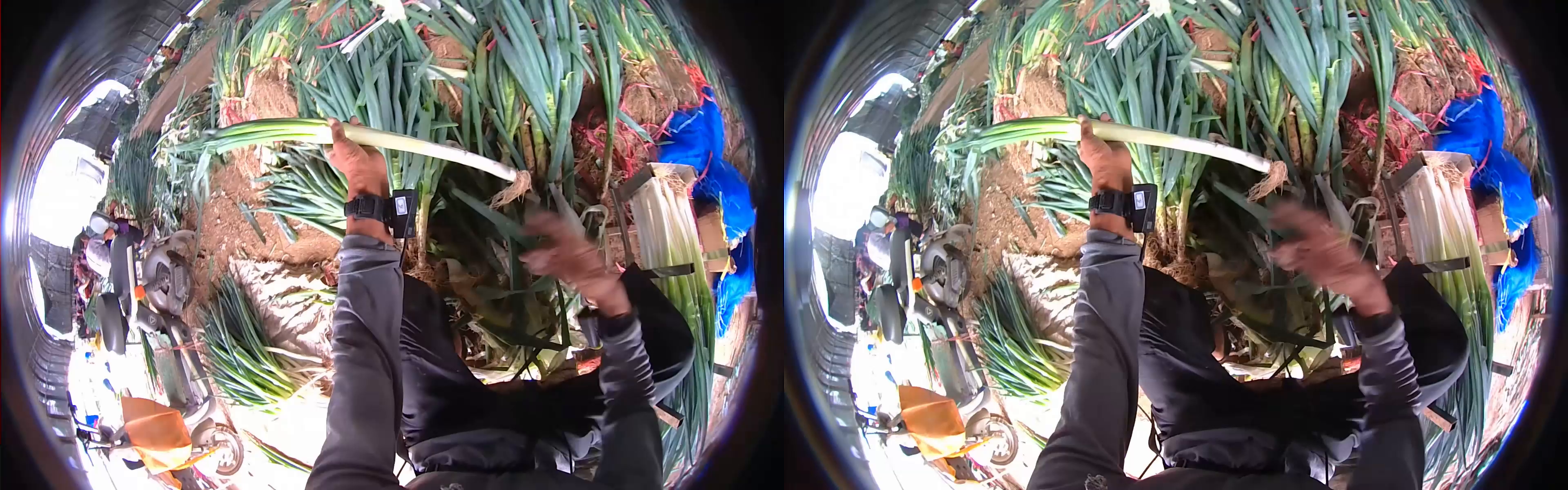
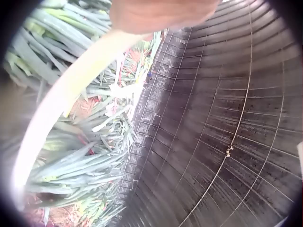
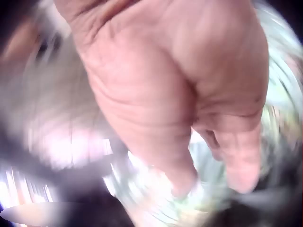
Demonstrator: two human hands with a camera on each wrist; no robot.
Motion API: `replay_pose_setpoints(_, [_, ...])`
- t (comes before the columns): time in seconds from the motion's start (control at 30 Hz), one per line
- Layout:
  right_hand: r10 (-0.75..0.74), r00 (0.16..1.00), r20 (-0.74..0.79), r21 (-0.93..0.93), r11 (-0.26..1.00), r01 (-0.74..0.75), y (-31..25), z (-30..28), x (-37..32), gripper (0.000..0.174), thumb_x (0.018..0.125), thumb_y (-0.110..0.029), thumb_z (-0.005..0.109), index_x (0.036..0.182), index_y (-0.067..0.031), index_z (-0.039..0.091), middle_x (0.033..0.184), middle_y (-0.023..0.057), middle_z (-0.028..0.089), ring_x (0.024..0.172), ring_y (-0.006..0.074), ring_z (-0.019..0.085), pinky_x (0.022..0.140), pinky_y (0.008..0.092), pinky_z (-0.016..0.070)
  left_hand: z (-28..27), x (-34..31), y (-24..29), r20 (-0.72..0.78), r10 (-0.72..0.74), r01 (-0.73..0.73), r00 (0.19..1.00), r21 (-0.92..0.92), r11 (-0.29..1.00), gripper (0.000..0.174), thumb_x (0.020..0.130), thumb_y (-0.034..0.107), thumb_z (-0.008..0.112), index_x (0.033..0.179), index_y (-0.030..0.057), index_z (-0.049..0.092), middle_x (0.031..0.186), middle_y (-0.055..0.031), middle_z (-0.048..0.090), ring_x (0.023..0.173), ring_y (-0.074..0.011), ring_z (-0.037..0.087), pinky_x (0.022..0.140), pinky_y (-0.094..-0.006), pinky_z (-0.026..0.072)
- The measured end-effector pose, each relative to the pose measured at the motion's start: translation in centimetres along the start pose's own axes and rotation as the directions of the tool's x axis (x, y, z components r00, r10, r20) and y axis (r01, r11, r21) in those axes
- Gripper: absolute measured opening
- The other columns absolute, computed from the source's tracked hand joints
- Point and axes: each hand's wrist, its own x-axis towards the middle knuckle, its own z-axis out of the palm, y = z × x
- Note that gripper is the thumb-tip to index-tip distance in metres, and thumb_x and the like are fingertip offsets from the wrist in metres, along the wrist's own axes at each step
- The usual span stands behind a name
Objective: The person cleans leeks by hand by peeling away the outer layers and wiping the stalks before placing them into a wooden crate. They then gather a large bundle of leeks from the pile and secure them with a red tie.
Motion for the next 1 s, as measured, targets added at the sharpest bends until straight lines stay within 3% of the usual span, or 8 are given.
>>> replay_pose_setpoints(0.17, [0.317,0.948,0.041,-0.456,0.850,-0.264,3.2,4.9,1.5,0.037,0.099,-0.029,0.066,0.130,-0.0094,0.062,0.096,0.0087,0.063,0.088,0.0232,0.066,0.071,0.0321,0.0552,4.2,-6.4,-0.9,0.011,-0.275,0.274,0.961,0.033,0.961,0.026,0.099,0.021,0.069,0.118,0.0073,0.056,0.105,-0.0073,0.062,0.099,-0.0260,0.063,0.098,-0.0389,0.0537])
replay_pose_setpoints(0.23, [0.427,0.904,-0.017,0.392,0.835,-0.387,1.4,5.8,3.4,0.040,0.100,-0.038,0.064,0.124,-0.0069,0.063,0.087,0.0013,0.060,0.080,0.0159,0.063,0.067,0.0299,0.0534,5.1,-8.9,-1.1,0.148,-0.368,0.368,0.918,0.029,0.929,0.028,0.097,0.018,0.072,0.118,0.0075,0.057,0.104,-0.0060,0.063,0.103,-0.0249,0.063,0.101,-0.0395,0.0534])
replay_pose_setpoints(0.57, [0.634,0.730,-0.255,0.873,-0.174,0.456,-1.6,2.3,14.0,0.024,0.097,-0.027,0.072,0.102,-0.0044,0.067,0.093,0.0040,0.070,0.078,0.0129,0.066,0.064,0.0221,0.0562,6.6,-17.2,-6.4,0.482,-0.648,0.488,0.589,0.427,0.761,0.019,0.095,0.015,0.073,0.110,0.0065,0.065,0.097,-0.0004,0.067,0.089,-0.0128,0.061,0.085,-0.0289,0.0478])
replay_pose_setpoints(0.77, [0.463,0.627,-0.626,0.747,0.127,0.653,-0.3,-5.1,8.6,0.020,0.097,-0.014,0.068,0.114,-0.0034,0.066,0.105,0.0028,0.067,0.094,0.0127,0.065,0.075,0.0301,0.0559,8.8,-20.7,-6.6,0.582,-0.663,0.417,0.471,0.515,0.749,0.045,0.099,0.014,0.068,0.137,-0.0030,0.054,0.128,-0.0156,0.064,0.111,-0.0234,0.066,0.102,-0.0351,0.0511])
replay_pose_setpoints(0.83, [0.003,0.356,-0.935,0.124,0.940,0.317,0.3,-12.9,3.7,0.019,0.097,-0.012,0.065,0.114,-0.0025,0.066,0.099,0.0038,0.068,0.086,0.0130,0.065,0.073,0.0299,0.0549,8.0,-19.9,-7.0,0.482,-0.787,0.358,0.385,0.708,0.608,0.049,0.101,0.019,0.065,0.142,-0.0036,0.050,0.129,-0.0192,0.063,0.113,-0.0273,0.066,0.105,-0.0369,0.0505])
replay_pose_setpoints(0.93, [-0.249,0.244,-0.937,-0.241,0.969,0.061,-4.2,-25.6,-6.6,0.020,0.098,-0.019,0.060,0.104,-0.0026,0.069,0.085,0.0070,0.072,0.067,0.0160,0.065,0.065,0.0321,0.0530,7.3,-19.5,-7.3,0.407,-0.833,0.218,0.375,0.835,0.506,0.049,0.102,0.027,0.063,0.140,-0.0018,0.053,0.127,-0.0187,0.065,0.110,-0.0257,0.067,0.102,-0.0368,0.0521])
replay_pose_setpoints(0.97, [-0.547,0.380,-0.746,-0.664,0.557,-0.499,-4.1,-30.9,-11.3,0.026,0.096,-0.027,0.064,0.105,-0.0022,0.069,0.089,0.0115,0.074,0.076,0.0213,0.071,0.067,0.0363,0.0549,7.0,-19.3,-7.7,0.375,-0.843,0.209,0.385,0.854,0.475,0.048,0.102,0.028,0.064,0.139,-0.0013,0.054,0.125,-0.0181,0.065,0.110,-0.0251,0.068,0.102,-0.0369,0.0524])
replay_pose_setpoints(1.0, [-0.244,0.163,-0.956,-0.275,0.938,-0.209,-10.1,-31.4,-13.6,0.045,0.096,-0.036,0.067,0.117,0.0047,0.064,0.090,0.0112,0.068,0.080,0.0200,0.066,0.069,0.0347,0.0536,6.8,-19.3,-7.9,0.376,-0.838,0.200,0.395,0.855,0.478,0.047,0.102,0.030,0.064,0.137,-0.0007,0.057,0.122,-0.0161,0.067,0.106,-0.0228,0.069,0.100,-0.0359,0.0529])
